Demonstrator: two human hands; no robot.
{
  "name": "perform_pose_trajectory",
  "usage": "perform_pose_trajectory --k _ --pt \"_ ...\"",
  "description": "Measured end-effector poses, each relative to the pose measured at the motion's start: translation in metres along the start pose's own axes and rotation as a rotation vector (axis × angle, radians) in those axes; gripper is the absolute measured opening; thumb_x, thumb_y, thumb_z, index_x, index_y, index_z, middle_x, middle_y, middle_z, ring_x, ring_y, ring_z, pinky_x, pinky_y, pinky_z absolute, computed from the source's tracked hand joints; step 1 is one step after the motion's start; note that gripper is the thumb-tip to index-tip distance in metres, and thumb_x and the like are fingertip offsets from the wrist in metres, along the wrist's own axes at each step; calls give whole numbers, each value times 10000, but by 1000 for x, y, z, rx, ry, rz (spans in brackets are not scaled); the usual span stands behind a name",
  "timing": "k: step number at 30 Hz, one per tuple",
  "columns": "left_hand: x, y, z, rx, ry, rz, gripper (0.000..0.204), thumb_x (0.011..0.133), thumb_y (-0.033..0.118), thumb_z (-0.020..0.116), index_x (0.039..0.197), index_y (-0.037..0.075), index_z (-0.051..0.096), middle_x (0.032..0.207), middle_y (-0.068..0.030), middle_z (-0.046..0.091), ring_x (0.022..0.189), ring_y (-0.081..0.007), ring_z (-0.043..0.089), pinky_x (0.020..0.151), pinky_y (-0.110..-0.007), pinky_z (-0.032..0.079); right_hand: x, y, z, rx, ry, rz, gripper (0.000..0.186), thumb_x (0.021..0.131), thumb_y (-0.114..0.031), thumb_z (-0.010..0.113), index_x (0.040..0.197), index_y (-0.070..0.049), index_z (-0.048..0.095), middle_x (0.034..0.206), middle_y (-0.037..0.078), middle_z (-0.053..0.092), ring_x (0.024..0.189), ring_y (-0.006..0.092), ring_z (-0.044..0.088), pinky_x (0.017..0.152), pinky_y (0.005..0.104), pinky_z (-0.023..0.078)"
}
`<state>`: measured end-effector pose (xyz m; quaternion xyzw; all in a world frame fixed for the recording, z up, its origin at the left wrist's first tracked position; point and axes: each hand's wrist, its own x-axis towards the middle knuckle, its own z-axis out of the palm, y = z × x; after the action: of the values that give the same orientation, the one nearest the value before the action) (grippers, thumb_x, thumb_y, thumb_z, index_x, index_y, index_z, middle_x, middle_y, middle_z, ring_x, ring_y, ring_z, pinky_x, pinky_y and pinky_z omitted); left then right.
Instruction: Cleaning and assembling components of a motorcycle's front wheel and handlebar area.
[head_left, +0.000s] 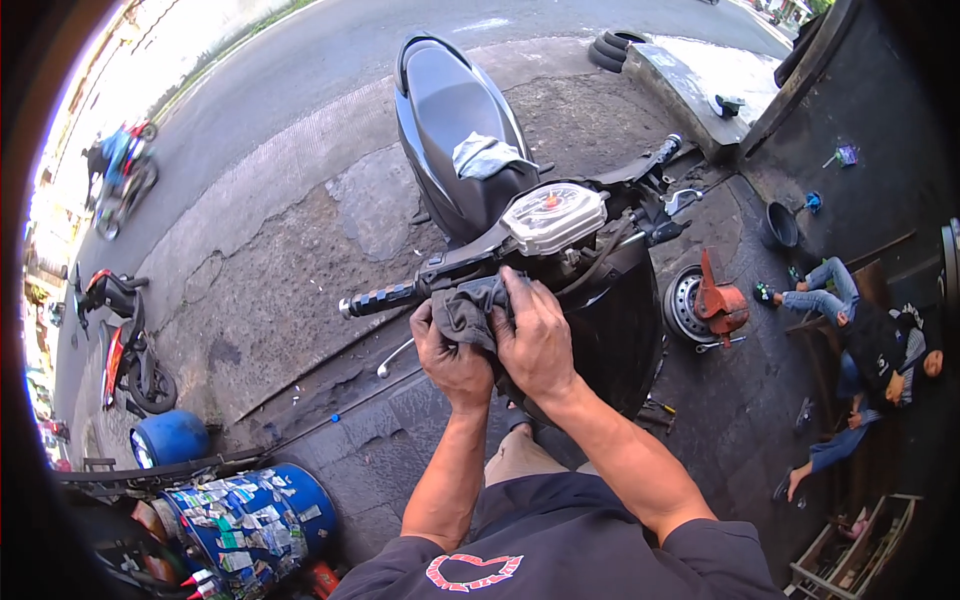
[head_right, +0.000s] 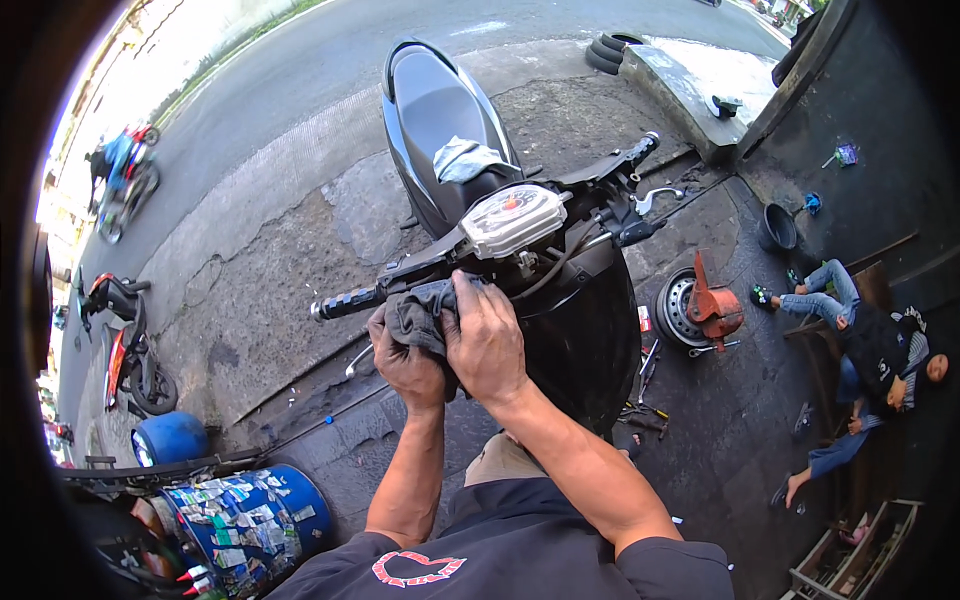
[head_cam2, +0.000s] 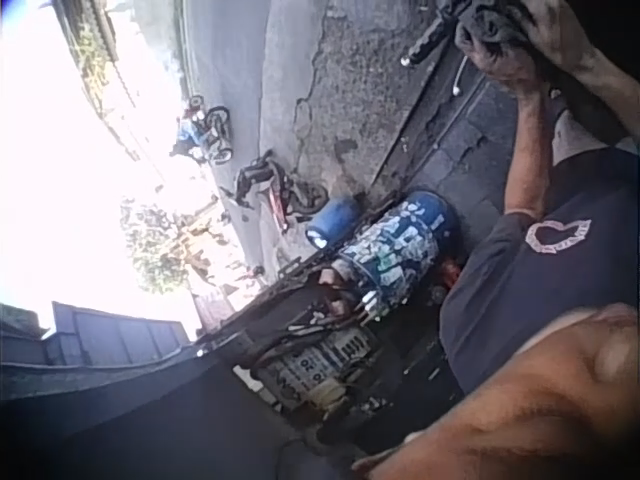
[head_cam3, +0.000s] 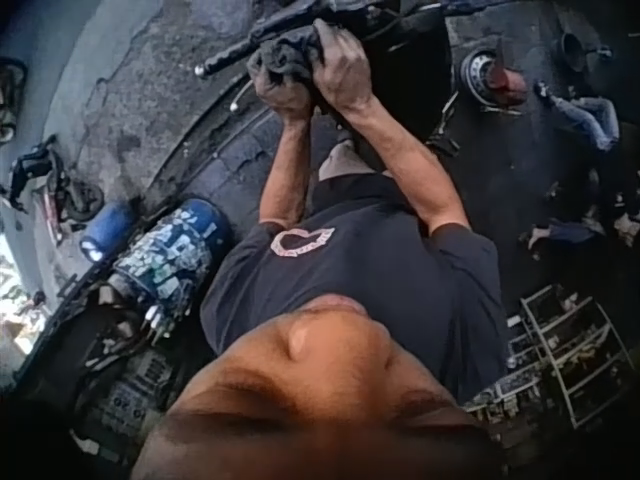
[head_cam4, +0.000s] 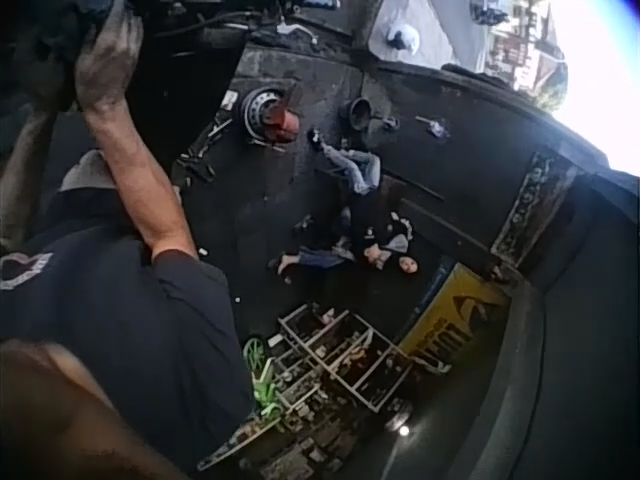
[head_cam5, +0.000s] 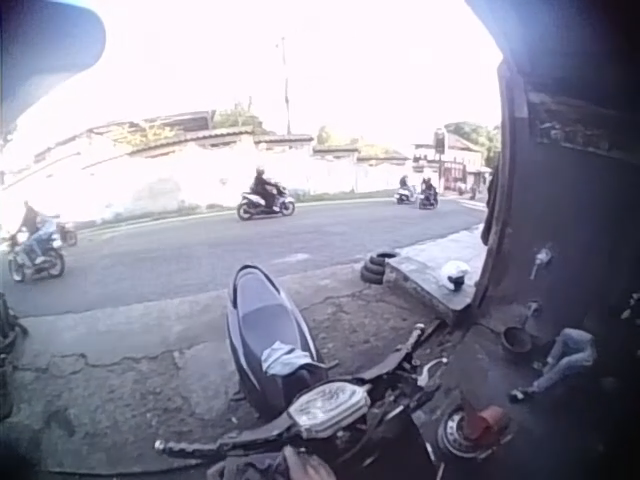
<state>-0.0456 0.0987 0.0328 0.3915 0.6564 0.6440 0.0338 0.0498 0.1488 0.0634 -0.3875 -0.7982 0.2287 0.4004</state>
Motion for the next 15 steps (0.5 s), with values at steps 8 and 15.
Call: perform_pose_trajectory --k 8,15 --pt "24 9 -4 -138 -206 -73 224 882 134 633 1057 -2 669 1022 -92 589 1011 -208 569 904 -319 435 43 -5 -19 210 -204 -173 433 719 24 558 1151 29 591 1047 206 650 1015 374 603 911 423 485" --pt "2 -13 8 -137 -12 52 295 865 139 647 1118 -9 617 1129 -110 605 1074 -237 553 952 -373 415 71 -14 -12 15 -500 -114 280 730 -107 548 974 23 593 947 213 652 944 382 621 851 454 498"
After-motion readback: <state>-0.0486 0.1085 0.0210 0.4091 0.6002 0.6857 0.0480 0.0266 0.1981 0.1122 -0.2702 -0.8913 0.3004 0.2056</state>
